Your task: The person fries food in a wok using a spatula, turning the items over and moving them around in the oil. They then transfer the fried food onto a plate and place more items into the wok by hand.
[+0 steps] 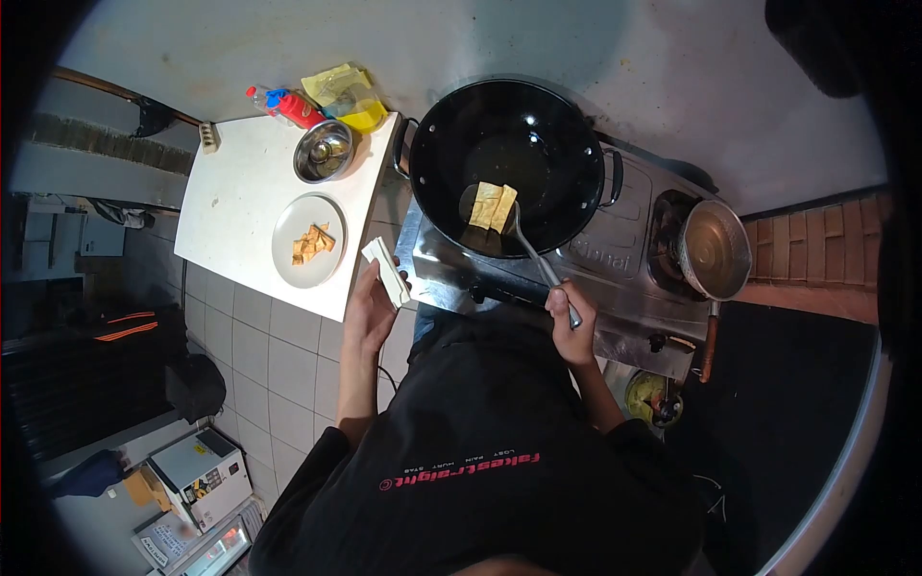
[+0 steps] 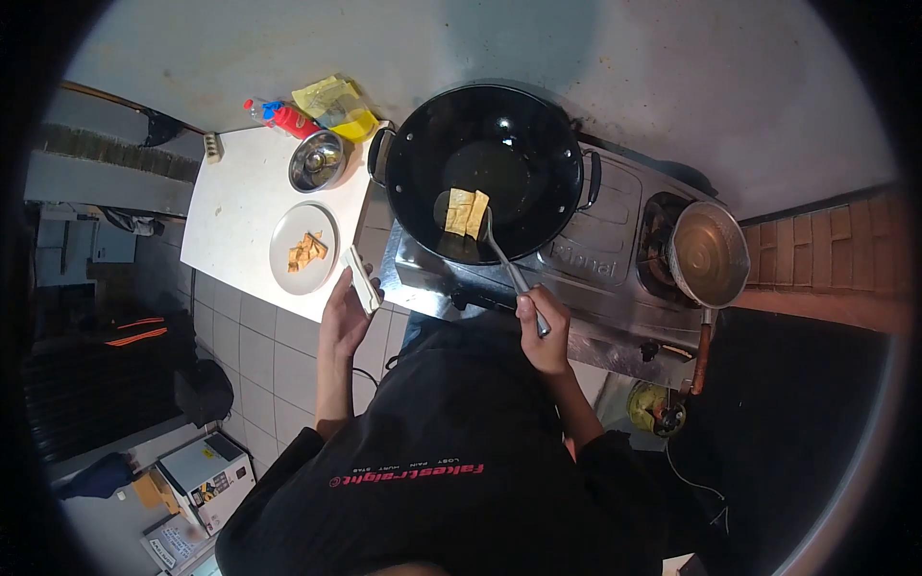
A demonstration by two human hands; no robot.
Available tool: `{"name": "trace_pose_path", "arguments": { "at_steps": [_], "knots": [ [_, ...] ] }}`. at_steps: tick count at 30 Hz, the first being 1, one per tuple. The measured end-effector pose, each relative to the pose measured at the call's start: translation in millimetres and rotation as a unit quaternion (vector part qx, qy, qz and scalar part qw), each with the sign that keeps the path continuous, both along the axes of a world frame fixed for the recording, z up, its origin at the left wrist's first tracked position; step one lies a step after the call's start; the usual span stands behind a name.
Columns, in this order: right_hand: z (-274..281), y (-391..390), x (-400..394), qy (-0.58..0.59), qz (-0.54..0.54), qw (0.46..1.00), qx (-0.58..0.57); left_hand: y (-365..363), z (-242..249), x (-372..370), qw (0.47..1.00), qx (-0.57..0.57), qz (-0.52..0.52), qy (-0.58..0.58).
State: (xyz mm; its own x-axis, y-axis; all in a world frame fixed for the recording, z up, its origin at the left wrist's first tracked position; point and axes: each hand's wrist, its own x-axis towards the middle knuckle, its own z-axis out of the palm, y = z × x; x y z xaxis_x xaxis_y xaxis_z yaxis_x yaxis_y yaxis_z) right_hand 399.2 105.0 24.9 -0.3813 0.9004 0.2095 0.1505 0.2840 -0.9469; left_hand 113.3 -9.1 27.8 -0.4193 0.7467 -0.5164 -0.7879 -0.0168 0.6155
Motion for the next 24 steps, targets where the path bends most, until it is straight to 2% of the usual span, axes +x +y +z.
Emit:
{"name": "trace_pose_path", "arguments": {
  "at_steps": [13, 24],
  "knots": [
    [39, 40, 35, -0.068, 0.051, 0.996, 0.031, -5, -1, -13, 1.0, -0.009, 0.021, 0.005],
    [37, 44, 38, -0.063, 0.073, 0.995, 0.03, -5, 0, -10, 0.999, 0.003, 0.033, -0.004]
  ]
}}
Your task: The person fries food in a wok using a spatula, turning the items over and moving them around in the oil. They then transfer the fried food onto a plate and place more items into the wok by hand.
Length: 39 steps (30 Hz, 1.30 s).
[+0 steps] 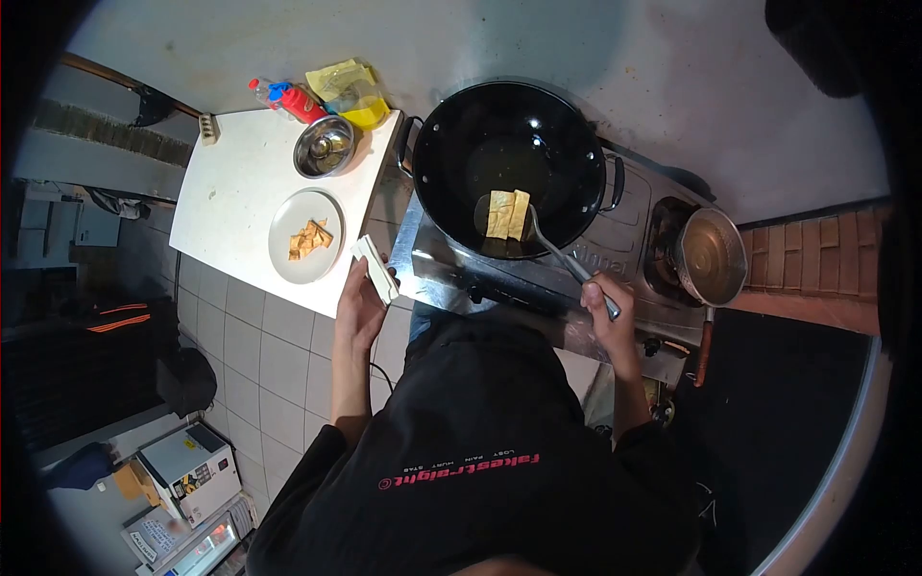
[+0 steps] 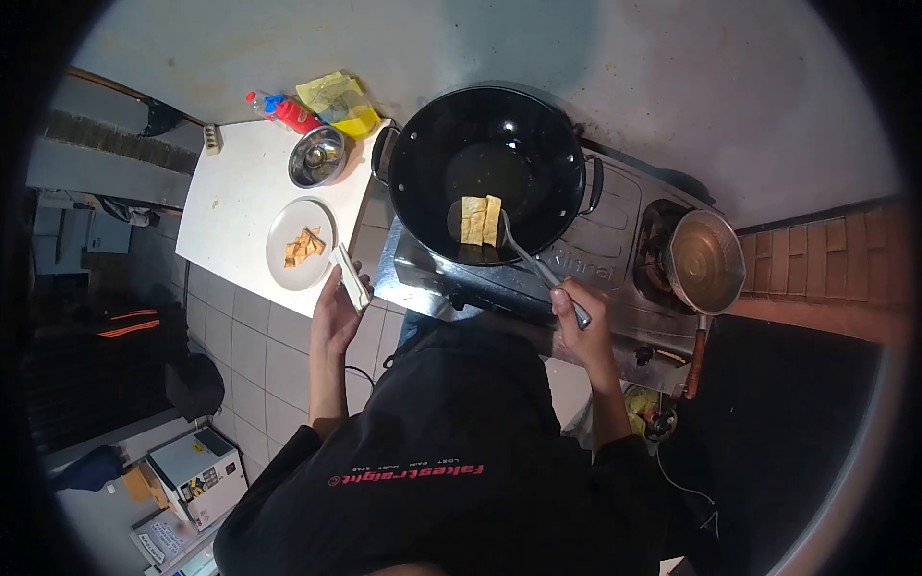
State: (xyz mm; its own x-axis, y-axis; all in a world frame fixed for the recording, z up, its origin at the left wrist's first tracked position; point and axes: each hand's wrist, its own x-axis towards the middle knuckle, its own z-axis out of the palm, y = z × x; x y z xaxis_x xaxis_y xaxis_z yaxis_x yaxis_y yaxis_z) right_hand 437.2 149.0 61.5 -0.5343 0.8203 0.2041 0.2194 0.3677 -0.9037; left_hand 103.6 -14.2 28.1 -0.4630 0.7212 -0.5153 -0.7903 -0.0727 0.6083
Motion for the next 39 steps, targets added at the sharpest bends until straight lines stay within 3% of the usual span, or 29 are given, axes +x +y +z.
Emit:
{"name": "trace_pose_path", "arguments": {
  "at_steps": [11, 28, 39],
  "knots": [
    [-6, -10, -10, 0.02, -0.017, 0.999, -0.019, -3, -1, -1, 1.0, 0.003, -0.006, 0.004],
    [18, 16, 6, -0.063, 0.023, 0.998, 0.014, -2, 4, 1, 1.0, 0.018, -0.008, 0.003],
    [14, 9, 4, -0.028, 0.012, 1.0, -0.006, -1, 2, 1, 1.0, 0.011, -0.018, 0.002]
  ]
}}
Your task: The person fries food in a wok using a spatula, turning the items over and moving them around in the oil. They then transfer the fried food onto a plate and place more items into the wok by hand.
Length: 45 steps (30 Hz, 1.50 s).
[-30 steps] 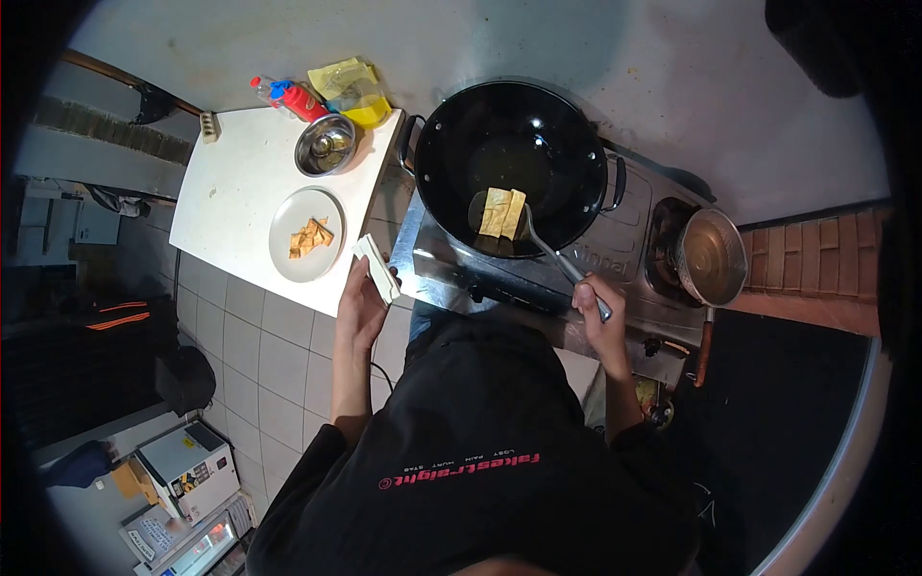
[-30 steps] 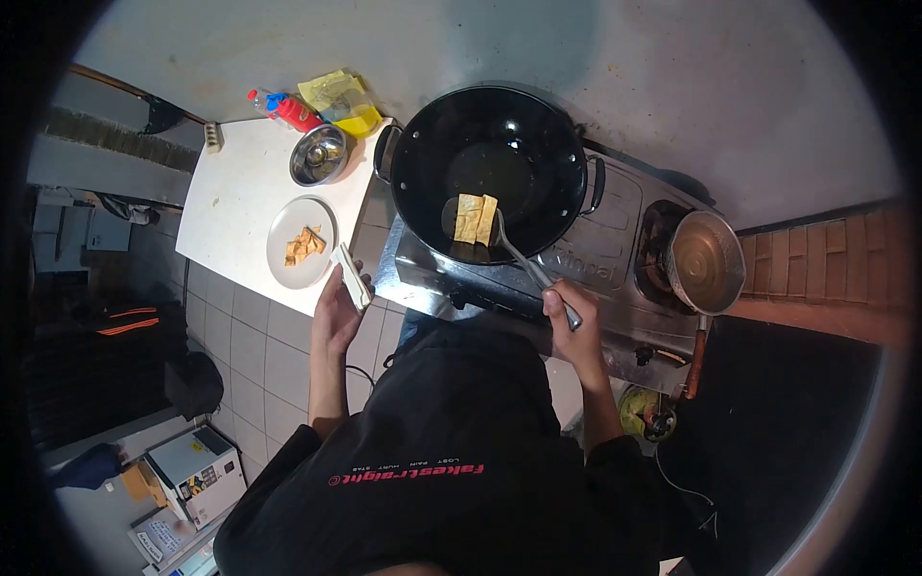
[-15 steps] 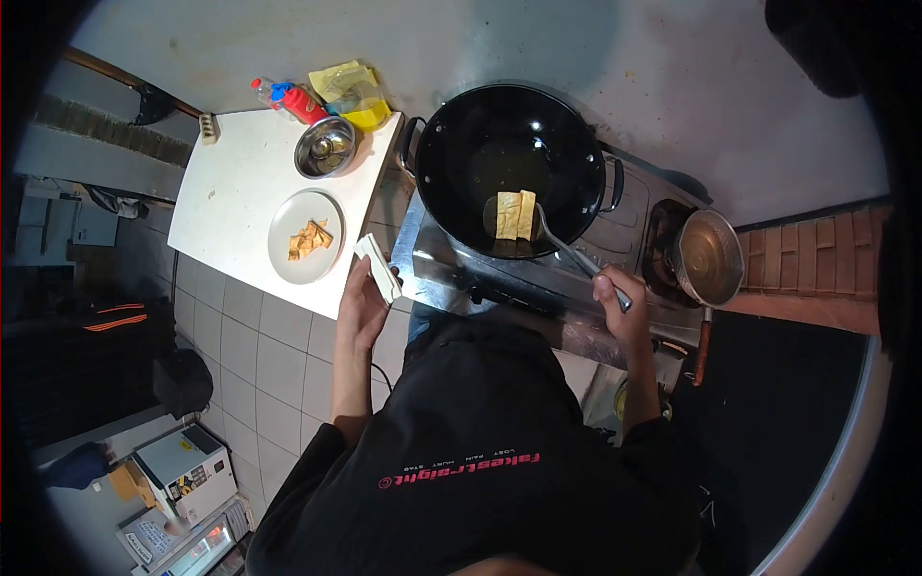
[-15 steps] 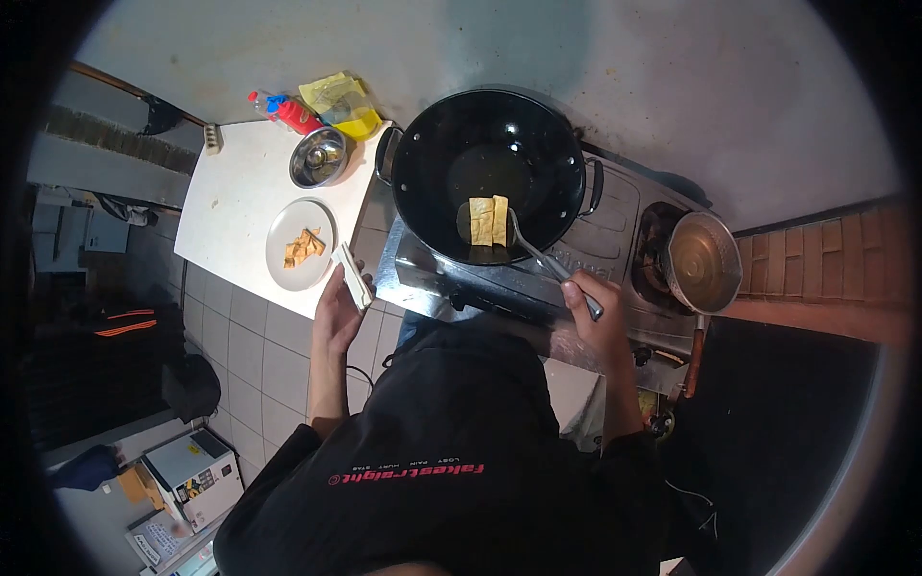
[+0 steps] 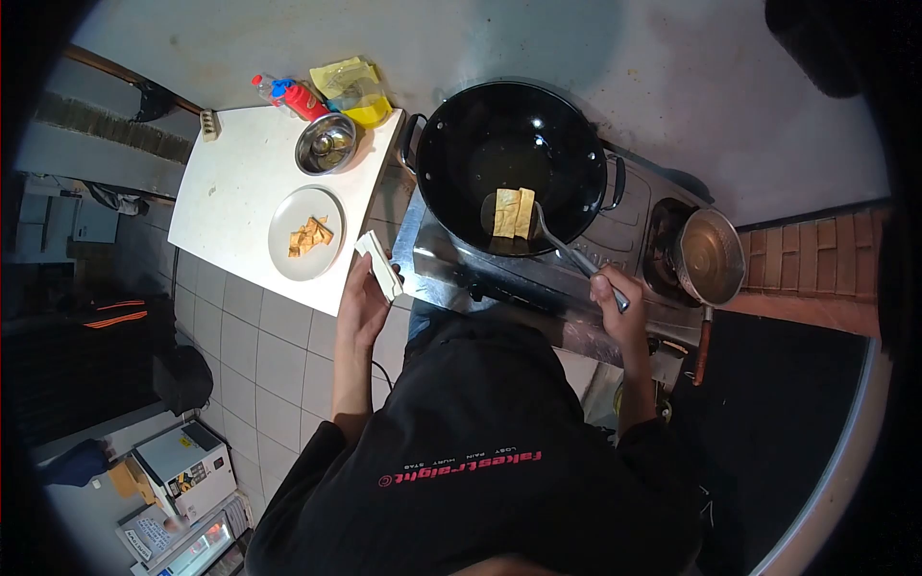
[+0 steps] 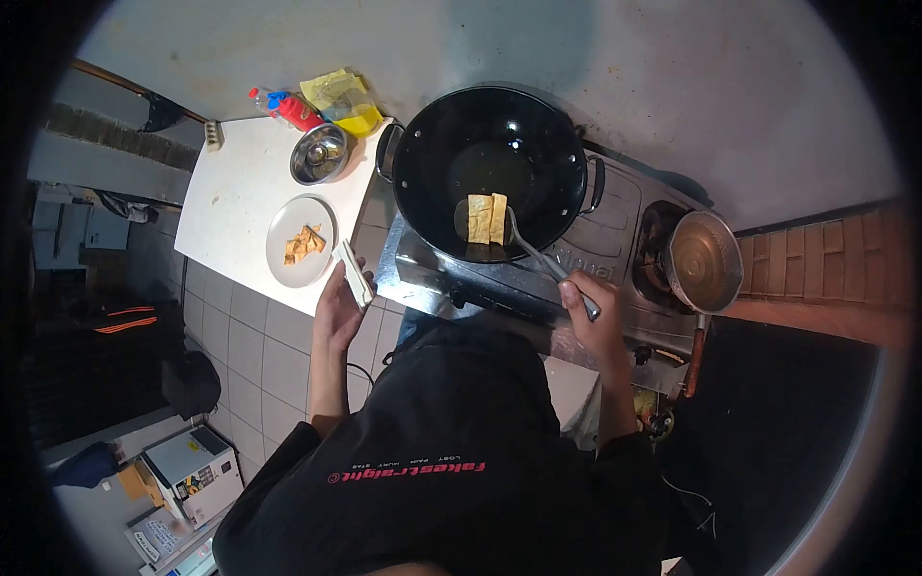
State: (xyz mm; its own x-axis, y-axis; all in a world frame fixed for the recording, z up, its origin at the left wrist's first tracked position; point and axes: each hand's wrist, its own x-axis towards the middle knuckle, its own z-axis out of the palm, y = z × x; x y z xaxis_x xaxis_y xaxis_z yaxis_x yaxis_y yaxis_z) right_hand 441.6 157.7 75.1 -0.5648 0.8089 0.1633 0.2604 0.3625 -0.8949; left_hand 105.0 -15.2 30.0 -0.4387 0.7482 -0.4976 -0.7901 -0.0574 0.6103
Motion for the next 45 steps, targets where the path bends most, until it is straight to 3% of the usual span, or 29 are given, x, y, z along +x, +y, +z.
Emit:
{"name": "trace_pose_path", "arguments": {
  "at_steps": [19, 34, 40, 45],
  "knots": [
    [-50, -45, -59, 0.135, -0.072, 0.982, -0.113, 0, 1, 1, 1.0, 0.008, 0.002, -0.001],
    [-18, -6, 9, 0.057, -0.044, 0.99, -0.117, 5, -3, -1, 1.0, 0.007, -0.009, -0.005],
    [0, 10, 15, -0.01, -0.005, 0.998, -0.063, 2, -4, -3, 1.0, 0.003, 0.002, -0.01],
    [-10, -6, -6, 0.002, -0.027, 0.995, -0.097, 3, -3, -1, 1.0, -0.01, 0.008, -0.002]
  ]
}}
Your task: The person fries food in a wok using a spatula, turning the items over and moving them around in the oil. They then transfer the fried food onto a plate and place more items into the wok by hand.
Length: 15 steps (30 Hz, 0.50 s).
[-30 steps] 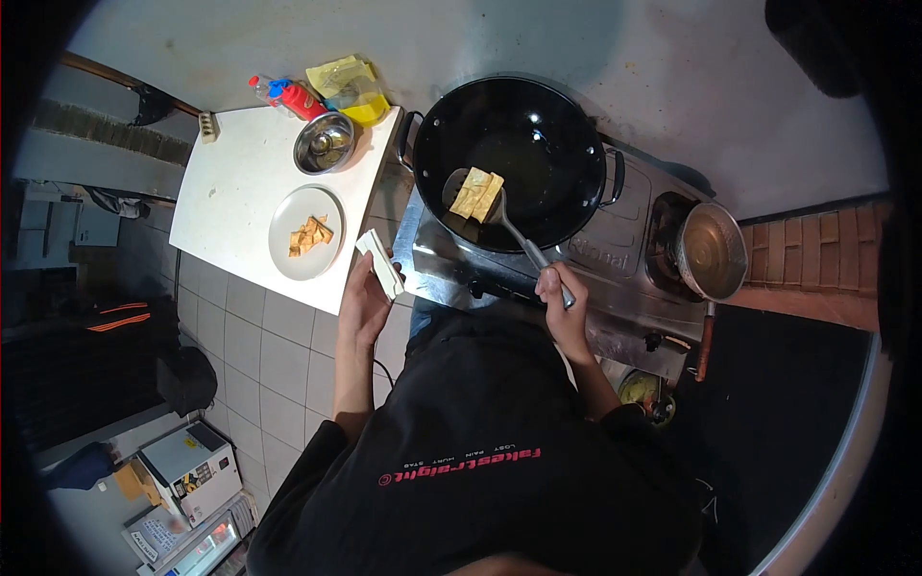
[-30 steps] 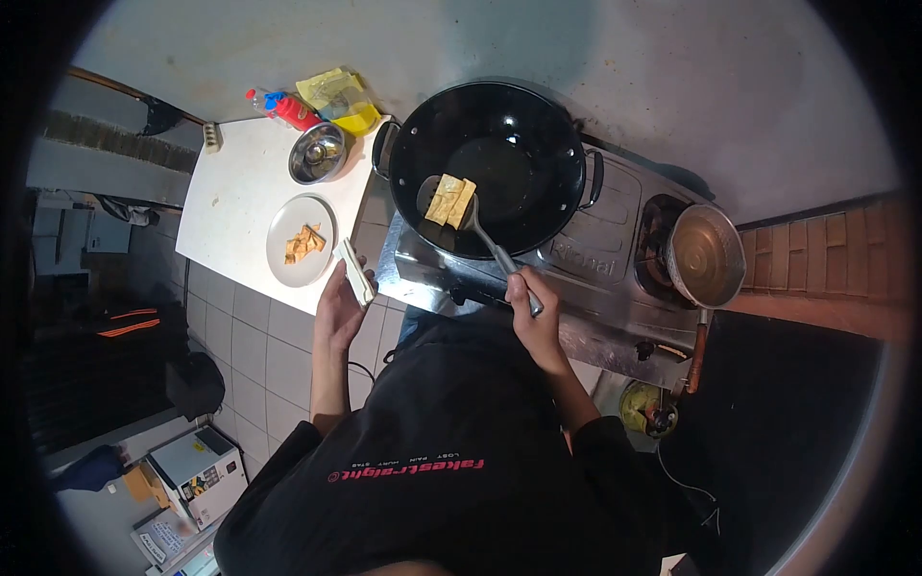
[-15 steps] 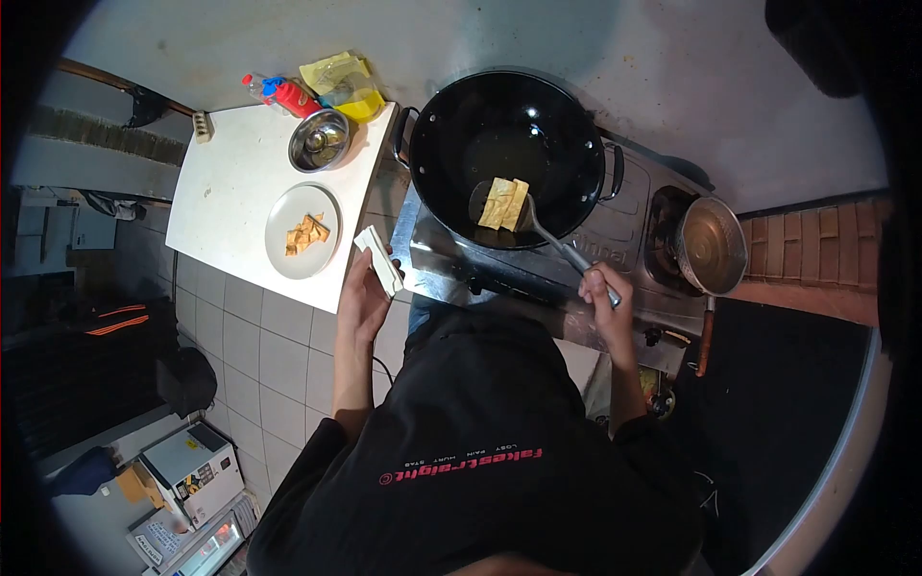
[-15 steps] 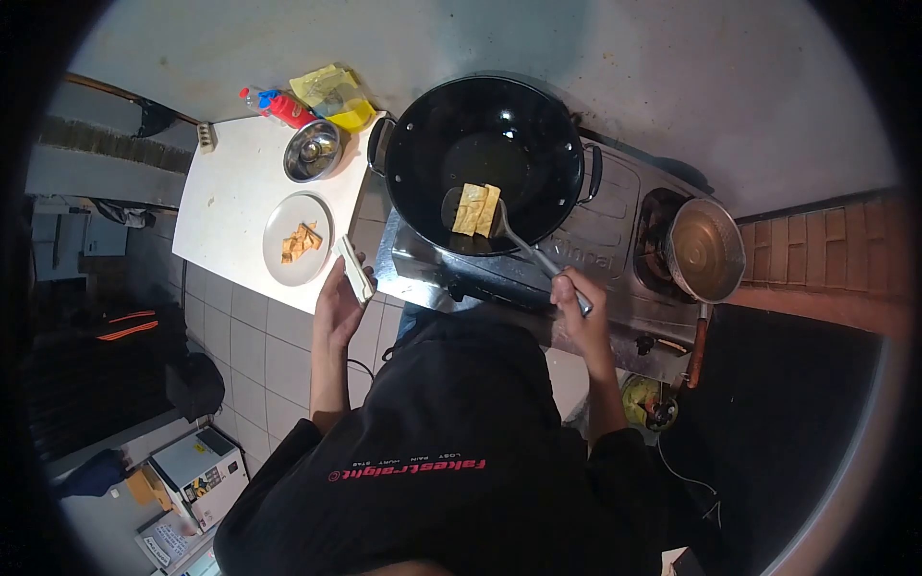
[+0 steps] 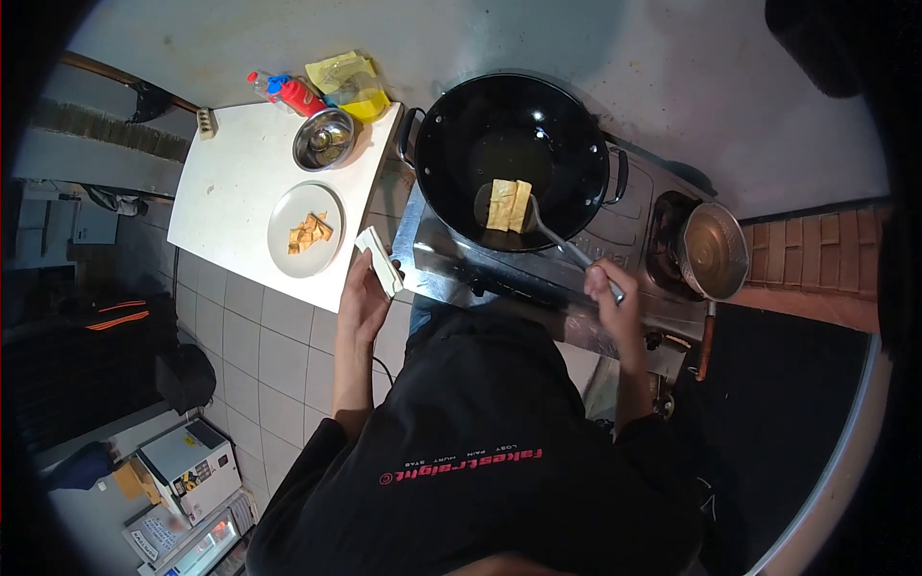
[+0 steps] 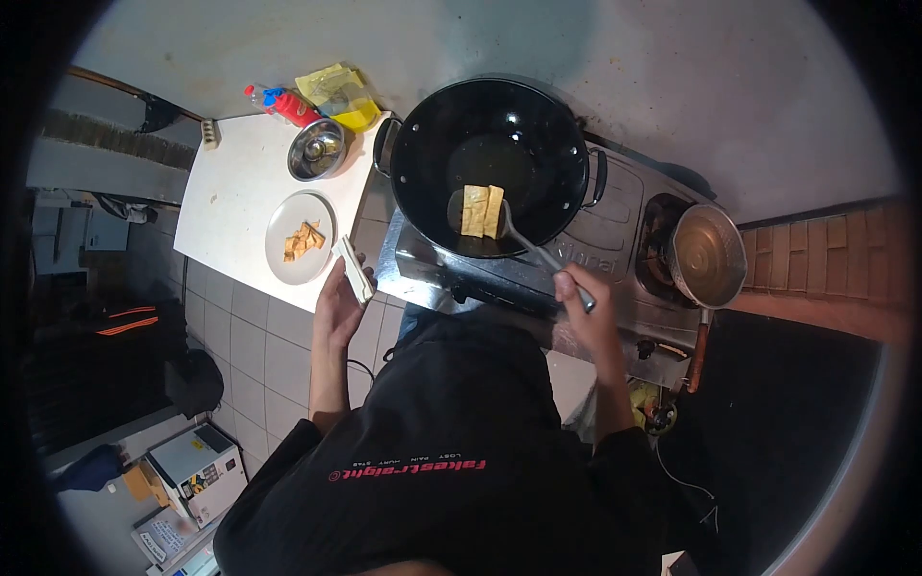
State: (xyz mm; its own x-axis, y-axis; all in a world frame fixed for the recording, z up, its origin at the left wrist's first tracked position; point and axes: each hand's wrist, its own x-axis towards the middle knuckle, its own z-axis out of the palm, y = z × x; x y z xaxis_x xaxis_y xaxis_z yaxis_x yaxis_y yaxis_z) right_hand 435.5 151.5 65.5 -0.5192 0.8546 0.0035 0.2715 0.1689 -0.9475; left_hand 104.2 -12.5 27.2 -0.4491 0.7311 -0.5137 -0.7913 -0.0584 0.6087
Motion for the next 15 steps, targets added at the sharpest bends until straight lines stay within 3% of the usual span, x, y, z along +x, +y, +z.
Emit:
{"name": "trace_pose_path", "arguments": {
  "at_steps": [7, 15],
  "knots": [
    [-31, -40, -45, 0.092, -0.063, 0.994, -0.021, -1, -4, 1, 1.0, 0.006, -0.014, -0.002],
    [-26, -13, -5, 0.077, -0.037, 0.995, -0.047, 0, 4, 1, 1.0, -0.006, -0.011, -0.001]
  ]
}}
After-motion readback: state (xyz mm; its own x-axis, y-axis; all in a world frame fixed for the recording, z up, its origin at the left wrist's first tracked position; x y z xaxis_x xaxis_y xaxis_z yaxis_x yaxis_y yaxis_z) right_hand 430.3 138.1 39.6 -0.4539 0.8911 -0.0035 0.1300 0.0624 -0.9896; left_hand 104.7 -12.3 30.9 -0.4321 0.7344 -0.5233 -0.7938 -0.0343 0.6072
